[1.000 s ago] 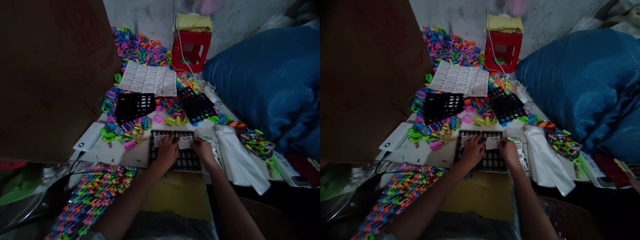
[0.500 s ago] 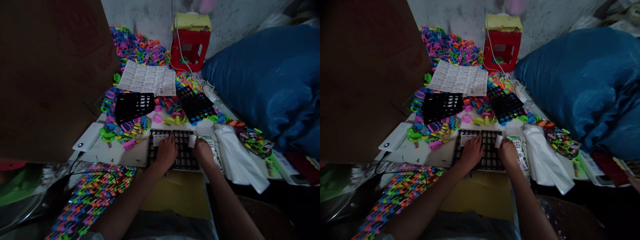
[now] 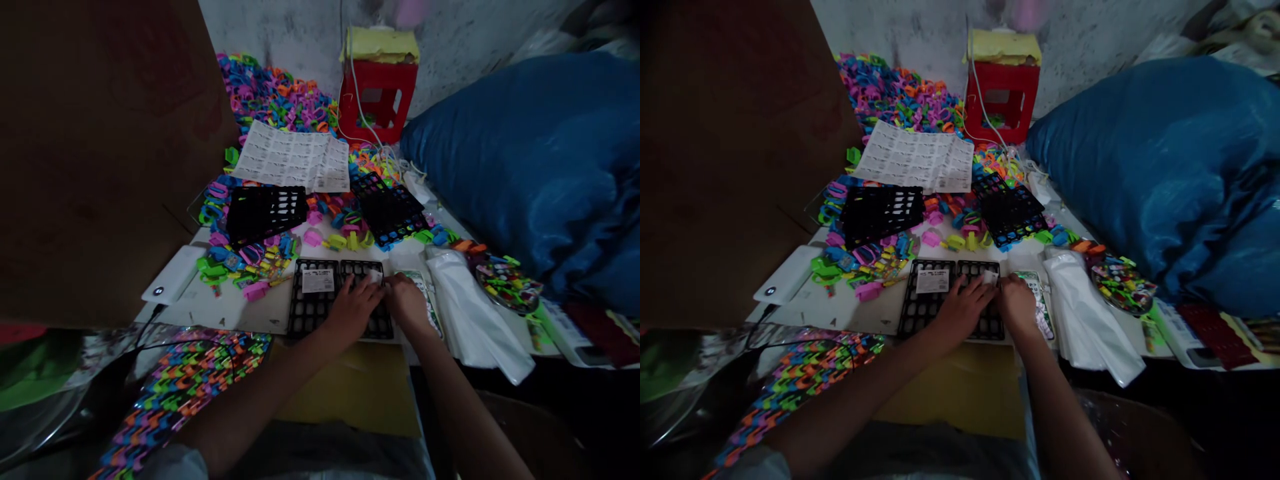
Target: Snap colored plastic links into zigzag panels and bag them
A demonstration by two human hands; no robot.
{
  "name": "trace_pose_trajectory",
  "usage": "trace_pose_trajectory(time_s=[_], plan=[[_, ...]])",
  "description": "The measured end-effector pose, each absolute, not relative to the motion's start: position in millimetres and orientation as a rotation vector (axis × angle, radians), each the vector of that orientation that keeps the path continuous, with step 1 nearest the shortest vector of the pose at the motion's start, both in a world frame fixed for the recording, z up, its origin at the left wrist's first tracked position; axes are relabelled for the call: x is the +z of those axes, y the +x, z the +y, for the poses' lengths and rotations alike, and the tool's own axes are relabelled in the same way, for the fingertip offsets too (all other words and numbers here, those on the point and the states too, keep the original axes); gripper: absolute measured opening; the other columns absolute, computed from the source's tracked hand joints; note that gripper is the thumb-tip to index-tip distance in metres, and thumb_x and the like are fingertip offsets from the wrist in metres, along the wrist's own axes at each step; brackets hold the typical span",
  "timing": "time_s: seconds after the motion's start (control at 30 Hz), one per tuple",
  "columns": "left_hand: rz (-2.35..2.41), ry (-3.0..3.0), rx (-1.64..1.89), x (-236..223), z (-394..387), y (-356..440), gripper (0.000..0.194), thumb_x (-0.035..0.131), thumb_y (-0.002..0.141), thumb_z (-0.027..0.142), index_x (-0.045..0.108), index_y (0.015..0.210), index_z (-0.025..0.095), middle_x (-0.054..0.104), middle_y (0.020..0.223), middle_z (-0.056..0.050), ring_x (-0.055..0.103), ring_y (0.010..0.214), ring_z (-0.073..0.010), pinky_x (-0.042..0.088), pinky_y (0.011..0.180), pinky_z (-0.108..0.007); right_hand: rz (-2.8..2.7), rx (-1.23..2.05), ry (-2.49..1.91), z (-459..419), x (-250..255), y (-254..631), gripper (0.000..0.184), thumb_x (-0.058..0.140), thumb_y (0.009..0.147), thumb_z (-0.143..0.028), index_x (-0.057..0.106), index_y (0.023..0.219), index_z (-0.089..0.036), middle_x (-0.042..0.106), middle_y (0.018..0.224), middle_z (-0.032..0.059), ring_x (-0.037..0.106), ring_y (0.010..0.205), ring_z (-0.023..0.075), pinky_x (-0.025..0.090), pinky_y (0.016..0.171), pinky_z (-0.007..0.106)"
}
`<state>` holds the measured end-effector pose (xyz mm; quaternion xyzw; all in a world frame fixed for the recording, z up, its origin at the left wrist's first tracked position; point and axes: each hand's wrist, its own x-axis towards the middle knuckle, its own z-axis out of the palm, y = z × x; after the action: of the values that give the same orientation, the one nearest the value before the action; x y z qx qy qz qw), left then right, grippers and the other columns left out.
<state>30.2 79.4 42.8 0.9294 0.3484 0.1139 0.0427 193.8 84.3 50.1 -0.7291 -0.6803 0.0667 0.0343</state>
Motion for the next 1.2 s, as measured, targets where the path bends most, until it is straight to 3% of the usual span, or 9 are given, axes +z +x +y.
trace_pose_trajectory(time_s=[0.13, 0.23, 0.4, 0.57, 0.73, 0.87, 0.97, 1.1, 1.2], plan=[[1.207, 2.84, 0.308, 43.4, 83.9, 17.6, 0.048, 0.045, 0.091, 0.015, 0.044, 0.138, 0.027, 0.057, 0.127, -0.006, 0.044, 0.124, -0.0251, 0.024, 0.111, -0.053, -2.032, 0.118, -2.219, 84.5, 47.6, 190.8, 0.026, 0.053, 0.089, -0.027, 0.062, 0.112, -0.019, 0.064, 0.107, 0.0087, 0.059, 0.097, 0.0229, 0.042, 0.077, 0.03], [1.312, 2.788, 0.301, 47.0, 84.4, 12.7, 0.039, 0.05, 0.091, 0.023, 0.053, 0.129, 0.023, 0.057, 0.123, -0.008, 0.048, 0.117, -0.0261, 0.027, 0.11, -0.053, -2.114, 0.057, -2.155, 85.2, 47.8, 187.4, 0.025, 0.053, 0.089, -0.026, 0.062, 0.111, -0.02, 0.063, 0.107, 0.0084, 0.056, 0.099, 0.0244, 0.04, 0.078, 0.033], [1.485, 2.677, 0.321, 48.0, 87.1, 7.2, 0.039, 0.054, 0.089, 0.029, 0.055, 0.127, 0.019, 0.053, 0.131, -0.011, 0.045, 0.121, -0.0286, 0.029, 0.109, -0.053, -2.322, -0.043, -1.967, 84.1, 44.8, 186.8, 0.026, 0.048, 0.089, -0.017, 0.064, 0.108, -0.024, 0.063, 0.117, 0.0066, 0.053, 0.105, 0.0259, 0.036, 0.087, 0.04], [1.597, 2.61, 0.348, 46.4, 91.0, 1.4, 0.041, 0.05, 0.09, 0.032, 0.057, 0.124, 0.01, 0.053, 0.134, -0.016, 0.044, 0.124, -0.0309, 0.029, 0.109, -0.052, -2.435, 0.018, -1.783, 82.6, 29.1, 191.2, 0.046, 0.04, 0.086, -0.005, 0.056, 0.125, -0.022, 0.059, 0.13, 0.0067, 0.049, 0.12, 0.0224, 0.025, 0.106, 0.045], [1.346, 2.732, 0.344, 41.5, 85.8, 13.6, 0.046, 0.036, 0.095, 0.021, 0.042, 0.14, 0.013, 0.042, 0.147, -0.01, 0.036, 0.136, -0.0242, 0.025, 0.114, -0.044, -2.531, -0.043, -1.754, 79.2, 15.3, 188.7, 0.057, 0.039, 0.083, -0.004, 0.047, 0.137, -0.019, 0.05, 0.141, 0.0098, 0.045, 0.129, 0.0216, 0.023, 0.112, 0.044], [1.281, 2.691, 0.17, 27.4, 80.9, 24.2, 0.059, 0.035, 0.097, 0.042, 0.033, 0.146, 0.009, 0.029, 0.155, -0.013, 0.027, 0.142, -0.0245, 0.025, 0.114, -0.044, -2.562, -0.071, -1.769, 71.8, 16.8, 187.6, 0.055, 0.043, 0.084, -0.01, 0.045, 0.139, -0.016, 0.042, 0.148, 0.01, 0.039, 0.135, 0.0236, 0.024, 0.114, 0.046], [1.335, 2.649, 0.118, 20.9, 82.2, 24.2, 0.076, 0.041, 0.091, 0.058, 0.032, 0.146, 0.007, 0.022, 0.156, -0.016, 0.022, 0.144, -0.0283, 0.026, 0.114, -0.047, -2.497, -0.059, -1.852, 59.3, 17.3, 188.8, 0.048, 0.04, 0.09, -0.016, 0.048, 0.137, -0.015, 0.046, 0.145, 0.0103, 0.042, 0.133, 0.024, 0.024, 0.113, 0.047], [1.352, 2.614, 0.122, 21.6, 88.4, 20.2, 0.086, 0.05, 0.081, 0.068, 0.037, 0.144, 0.011, 0.022, 0.156, -0.019, 0.028, 0.141, -0.0342, 0.031, 0.111, -0.047, -2.385, -0.057, -1.915, 38.7, 8.3, 186.5, 0.047, 0.033, 0.096, -0.022, 0.044, 0.141, -0.016, 0.044, 0.146, 0.0081, 0.043, 0.132, 0.0254, 0.021, 0.114, 0.053], [1.339, 2.609, 0.135, 20.2, 91.9, 17.6, 0.09, 0.047, 0.079, 0.073, 0.038, 0.144, 0.011, 0.021, 0.155, -0.023, 0.025, 0.142, -0.0348, 0.024, 0.114, -0.049, -2.363, -0.043, -1.899, 32.2, 3.9, 184.7, 0.048, 0.033, 0.096, -0.024, 0.04, 0.143, -0.017, 0.04, 0.149, 0.0067, 0.04, 0.134, 0.0258, 0.019, 0.114, 0.054]])
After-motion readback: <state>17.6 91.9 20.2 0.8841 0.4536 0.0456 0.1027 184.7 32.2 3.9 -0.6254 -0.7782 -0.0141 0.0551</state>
